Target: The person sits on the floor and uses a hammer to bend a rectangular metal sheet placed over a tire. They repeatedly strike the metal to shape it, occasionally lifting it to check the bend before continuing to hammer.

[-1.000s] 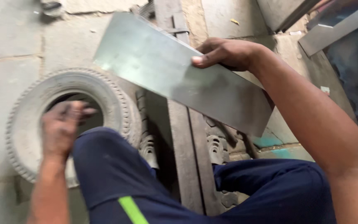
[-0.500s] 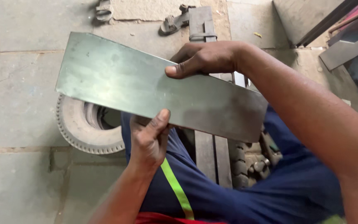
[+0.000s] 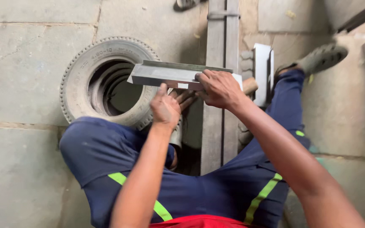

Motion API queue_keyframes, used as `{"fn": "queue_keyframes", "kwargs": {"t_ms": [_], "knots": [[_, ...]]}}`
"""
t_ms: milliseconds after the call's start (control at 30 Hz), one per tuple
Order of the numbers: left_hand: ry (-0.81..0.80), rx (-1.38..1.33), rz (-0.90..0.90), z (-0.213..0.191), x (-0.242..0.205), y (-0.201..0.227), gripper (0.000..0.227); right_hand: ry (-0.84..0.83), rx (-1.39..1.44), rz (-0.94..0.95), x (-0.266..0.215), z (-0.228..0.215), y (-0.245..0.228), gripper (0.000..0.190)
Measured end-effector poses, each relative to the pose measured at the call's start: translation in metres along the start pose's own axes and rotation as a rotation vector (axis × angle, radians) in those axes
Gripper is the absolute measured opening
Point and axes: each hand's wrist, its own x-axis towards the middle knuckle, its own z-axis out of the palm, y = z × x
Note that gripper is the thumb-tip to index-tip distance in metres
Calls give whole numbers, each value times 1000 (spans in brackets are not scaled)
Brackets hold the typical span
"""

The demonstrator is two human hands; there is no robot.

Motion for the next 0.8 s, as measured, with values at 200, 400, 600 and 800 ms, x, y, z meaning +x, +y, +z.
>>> {"fn": "queue_keyframes", "kwargs": {"t_ms": [200, 400, 600, 800], "knots": [[433, 316, -127, -122, 60, -48, 54, 18, -30, -18, -25, 113, 30, 38], [507, 420, -154, -154, 70, -65, 46, -30, -29, 39, -38, 123, 26, 33], [541, 460, -203, -126, 66, -56, 50, 135, 102, 85, -44, 101, 30, 44], [261, 1254, -151, -73, 24, -84, 42, 766, 470, 600, -168, 11, 144, 5]]}}
